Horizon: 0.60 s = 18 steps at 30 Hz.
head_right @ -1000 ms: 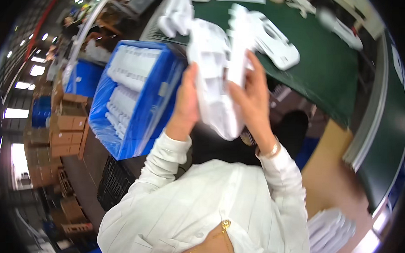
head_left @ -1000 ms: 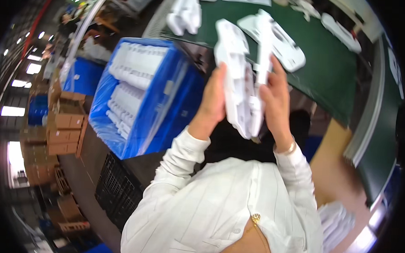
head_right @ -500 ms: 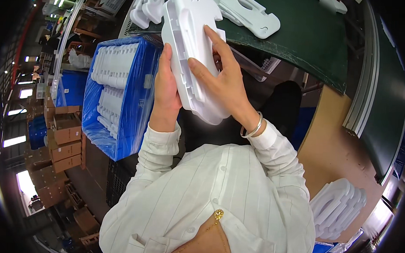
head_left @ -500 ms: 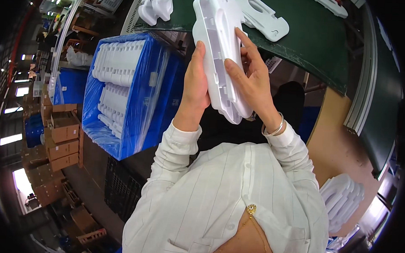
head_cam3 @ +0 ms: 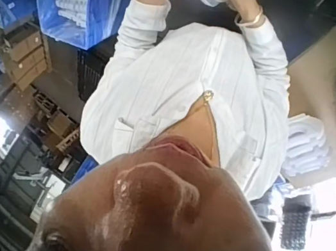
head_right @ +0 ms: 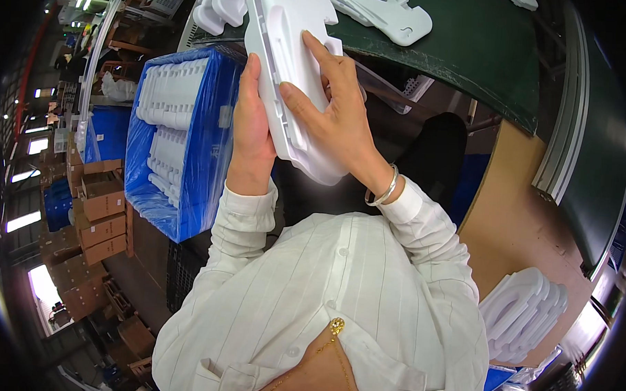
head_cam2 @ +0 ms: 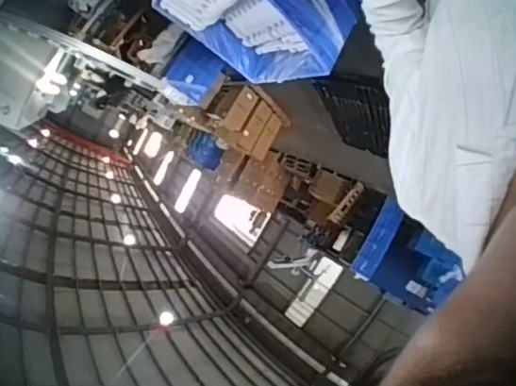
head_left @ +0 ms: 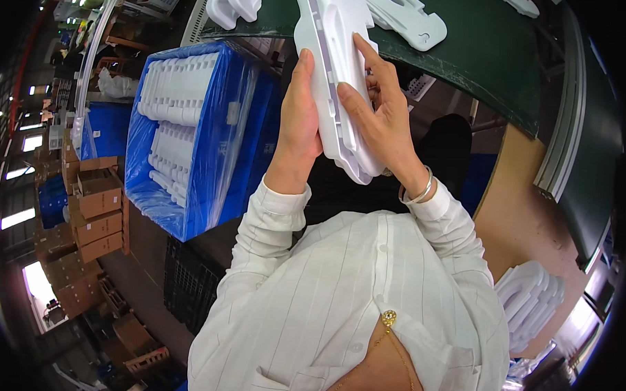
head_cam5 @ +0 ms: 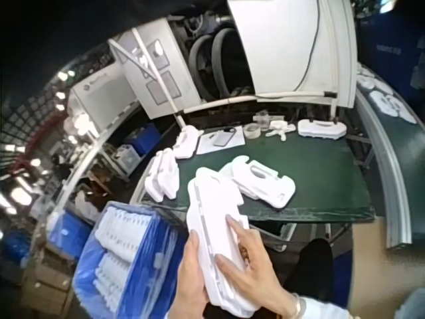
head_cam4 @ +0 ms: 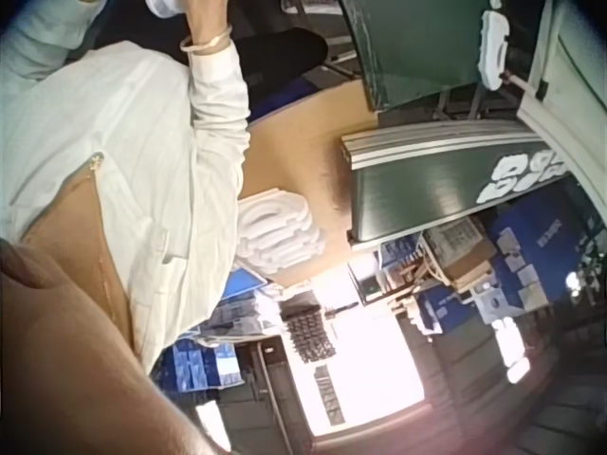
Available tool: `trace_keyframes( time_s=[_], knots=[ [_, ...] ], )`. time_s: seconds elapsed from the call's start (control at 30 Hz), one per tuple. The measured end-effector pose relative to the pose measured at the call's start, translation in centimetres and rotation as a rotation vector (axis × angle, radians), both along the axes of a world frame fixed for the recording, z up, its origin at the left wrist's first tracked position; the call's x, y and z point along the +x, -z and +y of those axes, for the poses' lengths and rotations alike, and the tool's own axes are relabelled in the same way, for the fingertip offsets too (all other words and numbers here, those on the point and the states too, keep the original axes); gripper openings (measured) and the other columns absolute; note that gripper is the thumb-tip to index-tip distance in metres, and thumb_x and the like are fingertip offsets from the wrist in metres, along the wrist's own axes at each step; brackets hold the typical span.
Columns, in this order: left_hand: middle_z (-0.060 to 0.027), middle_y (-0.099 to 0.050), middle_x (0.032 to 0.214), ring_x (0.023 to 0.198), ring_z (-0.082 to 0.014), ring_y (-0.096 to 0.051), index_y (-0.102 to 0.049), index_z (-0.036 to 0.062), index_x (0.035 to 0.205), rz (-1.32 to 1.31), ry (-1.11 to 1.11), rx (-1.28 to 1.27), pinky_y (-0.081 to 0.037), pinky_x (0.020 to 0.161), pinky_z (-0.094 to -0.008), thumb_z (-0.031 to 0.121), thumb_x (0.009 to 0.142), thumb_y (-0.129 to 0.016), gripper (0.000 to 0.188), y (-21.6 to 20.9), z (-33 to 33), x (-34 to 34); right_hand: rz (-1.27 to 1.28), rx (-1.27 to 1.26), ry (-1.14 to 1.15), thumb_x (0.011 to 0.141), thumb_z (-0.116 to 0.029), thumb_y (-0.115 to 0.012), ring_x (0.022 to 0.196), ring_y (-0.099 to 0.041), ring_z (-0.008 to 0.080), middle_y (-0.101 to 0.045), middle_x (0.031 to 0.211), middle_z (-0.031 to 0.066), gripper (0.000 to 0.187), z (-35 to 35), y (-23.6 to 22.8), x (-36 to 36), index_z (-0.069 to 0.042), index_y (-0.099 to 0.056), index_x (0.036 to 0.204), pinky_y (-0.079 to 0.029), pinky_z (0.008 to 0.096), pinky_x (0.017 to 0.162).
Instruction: Inspect white plastic components and stack them neatly on a workstation.
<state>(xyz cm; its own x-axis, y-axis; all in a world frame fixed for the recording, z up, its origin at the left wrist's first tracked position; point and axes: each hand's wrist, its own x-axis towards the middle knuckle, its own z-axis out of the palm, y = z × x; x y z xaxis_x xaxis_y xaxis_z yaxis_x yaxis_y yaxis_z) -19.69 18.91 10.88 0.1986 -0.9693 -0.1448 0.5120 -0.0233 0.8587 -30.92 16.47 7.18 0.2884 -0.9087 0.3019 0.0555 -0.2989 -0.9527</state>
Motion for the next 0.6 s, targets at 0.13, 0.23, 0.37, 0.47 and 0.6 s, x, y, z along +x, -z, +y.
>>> trace_keyframes(
  time_s=[0.13, 0.23, 0.37, 0.47, 0.6],
  knots=[
    [-0.013, -0.058, 0.115, 0.098, -0.0206, -0.061, -0.043, 0.0013, 0.13, 0.019, 0.01, -0.003, -0.051, 0.083, -0.0335, 0.047, 0.099, -0.035, 0.056, 0.09, -0.14, 0.08, -0.006, 0.008, -0.003, 0.087, -0.018, -0.065, 0.089, -0.051, 0.0114, -0.047, 0.111, 0.0047, 0.058, -0.03, 0.0, 0.0, -0.014, -0.042, 0.141, -0.044, 0.027, 0.082],
    [-0.0131, -0.058, 0.115, 0.099, -0.0201, -0.06, -0.042, 0.0014, 0.131, 0.035, 0.015, -0.008, -0.05, 0.084, -0.0336, 0.046, 0.099, -0.035, 0.055, 0.27, -0.2, 0.28, 0.014, 0.007, -0.013, 0.087, -0.017, -0.065, 0.088, -0.05, 0.0111, -0.047, 0.109, 0.0045, 0.058, 0.1, -0.02, -0.06, -0.014, -0.042, 0.141, -0.044, 0.0266, 0.081],
    [-0.0131, -0.057, 0.116, 0.1, -0.0199, -0.06, -0.04, 0.0015, 0.132, -0.013, 0.022, -0.018, -0.05, 0.084, -0.0339, 0.046, 0.099, -0.035, 0.056, 0.11, 0.04, 0.17, 0.022, -0.002, -0.006, 0.087, -0.017, -0.064, 0.086, -0.05, 0.0106, -0.046, 0.107, 0.0041, 0.059, 0.18, 0.32, -0.13, -0.014, -0.042, 0.141, -0.044, 0.0255, 0.079],
    [-0.0133, -0.055, 0.118, 0.102, -0.0204, -0.059, -0.038, 0.0014, 0.134, 0.011, 0.004, -0.01, -0.05, 0.085, -0.034, 0.046, 0.099, -0.034, 0.056, 0.43, 0.15, 0.4, 0.024, -0.007, -0.006, 0.087, -0.017, -0.064, 0.085, -0.049, 0.0102, -0.046, 0.106, 0.0035, 0.059, 0.28, 0.11, 0.01, -0.014, -0.042, 0.141, -0.043, 0.0248, 0.078],
    [-0.0135, -0.054, 0.119, 0.104, -0.021, -0.058, -0.037, 0.0014, 0.135, 0.009, 0.022, 0.013, -0.049, 0.086, -0.0341, 0.048, 0.099, -0.035, 0.059, 0.27, 0.19, 0.47, 0.038, -0.003, -0.012, 0.087, -0.017, -0.064, 0.086, -0.047, 0.0099, -0.046, 0.106, 0.003, 0.06, 0.57, 0.0, -0.1, -0.013, -0.041, 0.142, -0.042, 0.0246, 0.077]
  ],
)
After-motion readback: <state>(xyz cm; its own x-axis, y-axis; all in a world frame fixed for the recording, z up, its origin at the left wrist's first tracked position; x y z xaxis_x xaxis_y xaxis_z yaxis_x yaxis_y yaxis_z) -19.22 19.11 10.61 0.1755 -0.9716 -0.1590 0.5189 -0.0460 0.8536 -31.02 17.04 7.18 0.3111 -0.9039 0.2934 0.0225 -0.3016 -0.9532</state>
